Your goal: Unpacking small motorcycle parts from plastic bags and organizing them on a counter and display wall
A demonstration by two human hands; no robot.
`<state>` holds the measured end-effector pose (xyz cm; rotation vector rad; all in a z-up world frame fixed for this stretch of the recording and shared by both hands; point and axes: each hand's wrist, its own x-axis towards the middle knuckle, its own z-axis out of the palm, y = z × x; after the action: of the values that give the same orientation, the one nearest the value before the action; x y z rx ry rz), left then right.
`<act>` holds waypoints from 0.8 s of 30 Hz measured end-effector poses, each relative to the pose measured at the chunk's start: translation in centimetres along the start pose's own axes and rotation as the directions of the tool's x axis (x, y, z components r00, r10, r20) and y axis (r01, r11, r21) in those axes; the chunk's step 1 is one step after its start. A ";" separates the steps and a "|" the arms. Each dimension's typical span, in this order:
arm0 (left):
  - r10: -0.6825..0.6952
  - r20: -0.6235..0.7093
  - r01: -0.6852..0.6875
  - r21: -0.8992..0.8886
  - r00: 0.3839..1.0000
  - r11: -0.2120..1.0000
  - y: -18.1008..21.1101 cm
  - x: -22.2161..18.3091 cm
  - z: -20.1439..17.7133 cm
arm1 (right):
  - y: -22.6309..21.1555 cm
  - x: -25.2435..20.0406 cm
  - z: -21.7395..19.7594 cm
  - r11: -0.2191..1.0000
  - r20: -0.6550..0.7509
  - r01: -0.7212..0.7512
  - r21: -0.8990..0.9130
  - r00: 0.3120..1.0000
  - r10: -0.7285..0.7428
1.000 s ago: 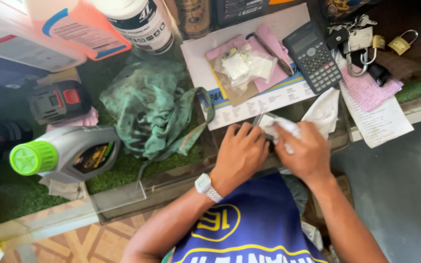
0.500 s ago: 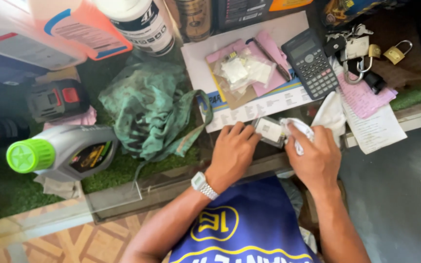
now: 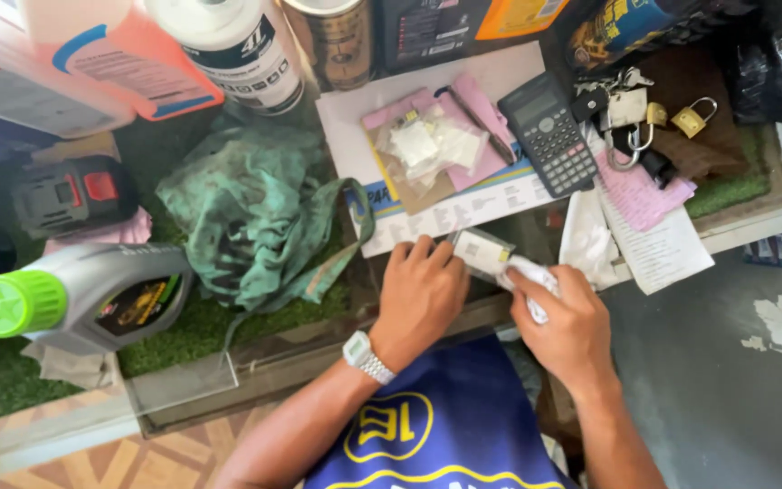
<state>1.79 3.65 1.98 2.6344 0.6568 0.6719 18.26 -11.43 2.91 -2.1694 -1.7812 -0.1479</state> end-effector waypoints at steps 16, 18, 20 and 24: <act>-0.031 0.058 0.018 0.215 0.998 0.976 1.6 3.0 0.0 | 1.6 0.5 -0.8 0.922 -0.122 -0.144 0.360 0.972 0.199; -0.011 0.044 0.004 0.170 0.999 0.985 1.2 3.0 0.0 | 1.2 1.0 -0.3 0.920 -0.131 -0.133 0.369 0.972 0.193; -0.069 0.060 0.061 0.128 0.996 0.990 0.8 2.7 0.4 | 0.9 1.5 0.2 0.911 -0.149 -0.110 0.398 0.972 0.183; -0.169 0.067 0.176 -0.136 0.983 0.975 -0.3 2.6 -0.1 | 0.8 1.9 0.5 0.911 -0.143 -0.105 0.398 0.974 0.175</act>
<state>3.67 5.28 2.90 2.4228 0.7812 0.5711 19.42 -9.63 2.83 -1.9216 -1.4106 0.0465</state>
